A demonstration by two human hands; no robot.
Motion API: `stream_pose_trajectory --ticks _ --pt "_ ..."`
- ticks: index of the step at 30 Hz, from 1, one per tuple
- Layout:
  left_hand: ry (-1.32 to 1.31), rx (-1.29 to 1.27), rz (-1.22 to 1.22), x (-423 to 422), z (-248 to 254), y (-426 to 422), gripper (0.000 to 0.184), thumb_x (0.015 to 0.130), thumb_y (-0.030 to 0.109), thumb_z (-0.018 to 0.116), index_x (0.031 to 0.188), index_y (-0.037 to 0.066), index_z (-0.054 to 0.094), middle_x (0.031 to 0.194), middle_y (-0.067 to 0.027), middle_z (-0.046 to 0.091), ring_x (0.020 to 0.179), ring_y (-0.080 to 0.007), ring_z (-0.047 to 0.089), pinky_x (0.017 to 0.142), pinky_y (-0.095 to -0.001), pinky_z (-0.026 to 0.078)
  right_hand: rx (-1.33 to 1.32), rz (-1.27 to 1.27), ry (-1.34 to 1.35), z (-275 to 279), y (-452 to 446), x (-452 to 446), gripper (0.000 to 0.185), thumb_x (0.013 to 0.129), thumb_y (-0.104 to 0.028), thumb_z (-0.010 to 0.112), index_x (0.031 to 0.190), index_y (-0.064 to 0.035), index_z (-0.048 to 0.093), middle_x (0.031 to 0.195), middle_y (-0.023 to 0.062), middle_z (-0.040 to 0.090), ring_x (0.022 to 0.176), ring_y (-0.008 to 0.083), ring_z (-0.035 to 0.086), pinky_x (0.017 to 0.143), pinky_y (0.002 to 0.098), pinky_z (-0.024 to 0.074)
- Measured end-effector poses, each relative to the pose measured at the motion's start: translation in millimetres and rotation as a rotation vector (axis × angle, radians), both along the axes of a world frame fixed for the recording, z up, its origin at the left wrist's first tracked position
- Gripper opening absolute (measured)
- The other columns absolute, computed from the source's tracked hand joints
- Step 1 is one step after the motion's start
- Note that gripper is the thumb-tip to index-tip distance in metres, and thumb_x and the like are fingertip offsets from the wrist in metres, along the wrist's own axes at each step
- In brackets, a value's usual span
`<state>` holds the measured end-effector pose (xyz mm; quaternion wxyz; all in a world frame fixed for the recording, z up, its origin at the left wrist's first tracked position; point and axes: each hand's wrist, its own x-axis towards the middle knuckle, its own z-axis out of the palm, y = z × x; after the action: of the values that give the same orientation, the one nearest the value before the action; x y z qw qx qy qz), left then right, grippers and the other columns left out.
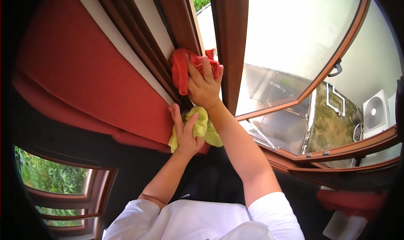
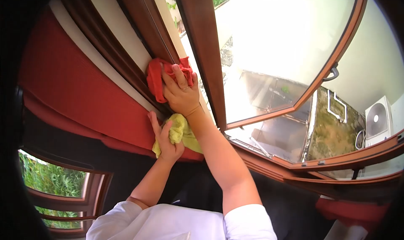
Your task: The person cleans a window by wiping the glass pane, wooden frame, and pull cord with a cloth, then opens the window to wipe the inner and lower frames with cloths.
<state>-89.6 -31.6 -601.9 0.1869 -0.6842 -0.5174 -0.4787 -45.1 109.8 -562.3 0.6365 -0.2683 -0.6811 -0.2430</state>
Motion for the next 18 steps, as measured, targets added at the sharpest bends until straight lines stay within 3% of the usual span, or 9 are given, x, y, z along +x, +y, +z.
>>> stream_pose_trajectory --ticks 3,6,12,13,18 --pt "0.036 0.021 0.025 -1.2 -38.3 0.8 0.042 0.083 0.012 0.048 0.124 0.005 0.04 0.142 -0.0337 0.016 0.13 -0.0537 0.015 0.106 -0.0591 0.013 0.022 -0.022 0.008 -38.0 0.4 -4.6 0.011 0.079 -0.022 0.053 0.081 -0.0177 0.063 0.12 -0.0015 0.058 0.131 0.0293 0.035 0.11 0.0532 0.0048" --pt "0.035 0.104 -0.008 -6.6 -68.0 -0.9 0.043 0.084 0.013 0.049 0.125 0.005 0.04 0.142 -0.0336 0.016 0.131 -0.0529 0.017 0.106 -0.0587 0.014 0.02 0.044 -0.01 -84.8 -5.3 -2.2 0.008 0.079 -0.02 0.053 0.074 -0.0169 0.059 0.122 -0.0042 0.056 0.132 0.0228 0.034 0.107 0.055 0.0149" --pt "-0.157 0.143 -0.099 2.6 -113.5 -0.4 0.04 0.073 -0.004 0.04 0.112 0.003 0.047 0.142 -0.0277 0.024 0.133 -0.0417 0.024 0.109 -0.0462 0.018 -0.079 0.135 -0.168 -208.7 -11.3 18.1 0.017 0.078 -0.017 0.054 0.092 -0.0142 0.064 0.12 -0.002 0.053 0.133 0.0238 0.031 0.101 0.0554 0.0295" --pt "-0.186 0.125 -0.135 0.2 -123.7 0.4 0.039 0.073 -0.005 0.04 0.11 0.003 0.047 0.142 -0.0271 0.025 0.133 -0.0409 0.025 0.109 -0.0456 0.019 -0.082 0.164 -0.196 -218.1 -15.3 22.3 0.019 0.078 -0.013 0.053 0.094 -0.0124 0.064 0.119 -0.0003 0.052 0.134 0.0237 0.029 0.099 0.0536 0.0331" --pt "-0.315 0.157 -0.275 6.3 -110.9 -12.4 0.034 0.073 -0.006 0.039 0.106 0.003 0.047 0.136 -0.0231 0.036 0.128 -0.0357 0.035 0.106 -0.0429 0.027 -0.197 0.251 -0.393 -208.9 -29.3 46.9 0.023 0.078 -0.013 0.052 0.098 -0.0116 0.062 0.121 0.0013 0.052 0.133 0.0239 0.03 0.099 0.049 0.0324"
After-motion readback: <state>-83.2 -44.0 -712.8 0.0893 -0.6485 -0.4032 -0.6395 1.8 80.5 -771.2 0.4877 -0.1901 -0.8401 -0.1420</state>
